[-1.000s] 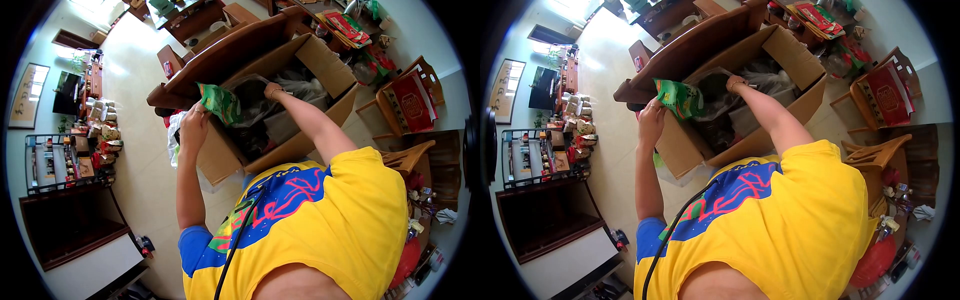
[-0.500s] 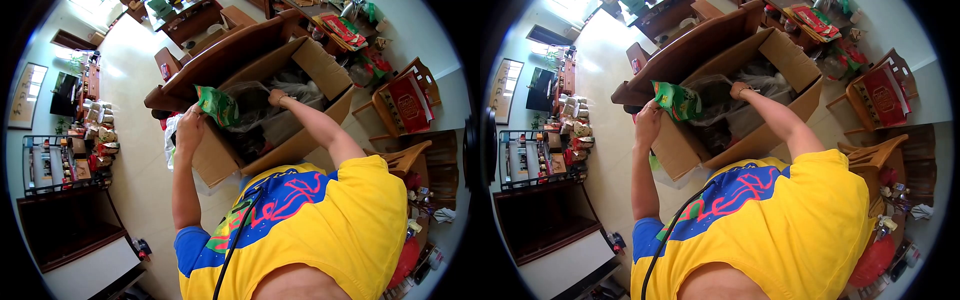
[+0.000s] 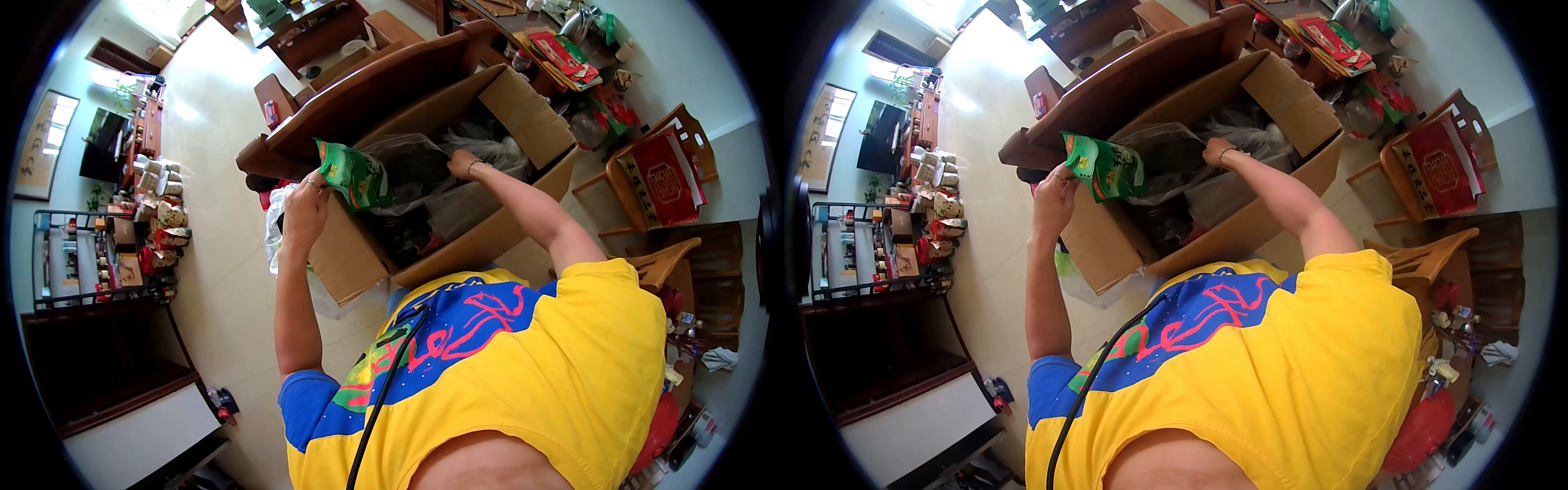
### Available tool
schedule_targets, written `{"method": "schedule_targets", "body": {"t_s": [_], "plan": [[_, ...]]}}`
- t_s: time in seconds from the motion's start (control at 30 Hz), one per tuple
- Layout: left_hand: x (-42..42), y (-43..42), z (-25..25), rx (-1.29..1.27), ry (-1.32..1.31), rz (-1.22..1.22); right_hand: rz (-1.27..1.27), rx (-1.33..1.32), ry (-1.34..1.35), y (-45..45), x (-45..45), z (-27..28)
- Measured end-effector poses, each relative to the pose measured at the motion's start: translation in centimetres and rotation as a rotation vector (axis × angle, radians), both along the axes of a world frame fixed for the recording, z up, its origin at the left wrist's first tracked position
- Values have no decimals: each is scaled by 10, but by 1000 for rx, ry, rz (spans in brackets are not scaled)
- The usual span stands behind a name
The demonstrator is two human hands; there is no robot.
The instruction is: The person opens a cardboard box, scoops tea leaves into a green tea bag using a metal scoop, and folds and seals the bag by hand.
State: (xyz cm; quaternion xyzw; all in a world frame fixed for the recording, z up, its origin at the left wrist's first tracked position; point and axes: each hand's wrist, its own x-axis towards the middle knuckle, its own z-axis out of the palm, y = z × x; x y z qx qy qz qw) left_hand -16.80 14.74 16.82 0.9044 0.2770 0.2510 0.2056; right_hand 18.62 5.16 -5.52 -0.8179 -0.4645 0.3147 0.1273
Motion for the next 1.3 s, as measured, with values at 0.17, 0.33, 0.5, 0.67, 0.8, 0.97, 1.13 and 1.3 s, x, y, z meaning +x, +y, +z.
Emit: {"method": "schedule_targets", "body": {"t_s": [0.17, 0.33, 0.5, 0.67, 0.8, 0.97, 1.13, 1.3], "plan": [[1, 1, -1, -20, 6, -1, 36, -31, 41, -7, 7, 19], [7, -3, 10, -14, 78, 32, 70, 48, 117, -21, 20, 76], [24, 6, 13, 6, 54, -43, 194, 145, 200, -30, 43, 160], [48, 18, 25, 44, 102, -117, 124, 219, 291, -27, 64, 229], [72, 22, 30, 82, 203, -155, 285, 273, 135, -18, 73, 278], [94, 22, 26, 182, 241, -213, 360, 275, 17, -6, 49, 315], [97, 10, 32, 195, 229, -198, 430, 195, -166, 11, 42, 309], [88, 4, 23, 144, 253, -190, 446, 142, -352, 13, 27, 312]]}}
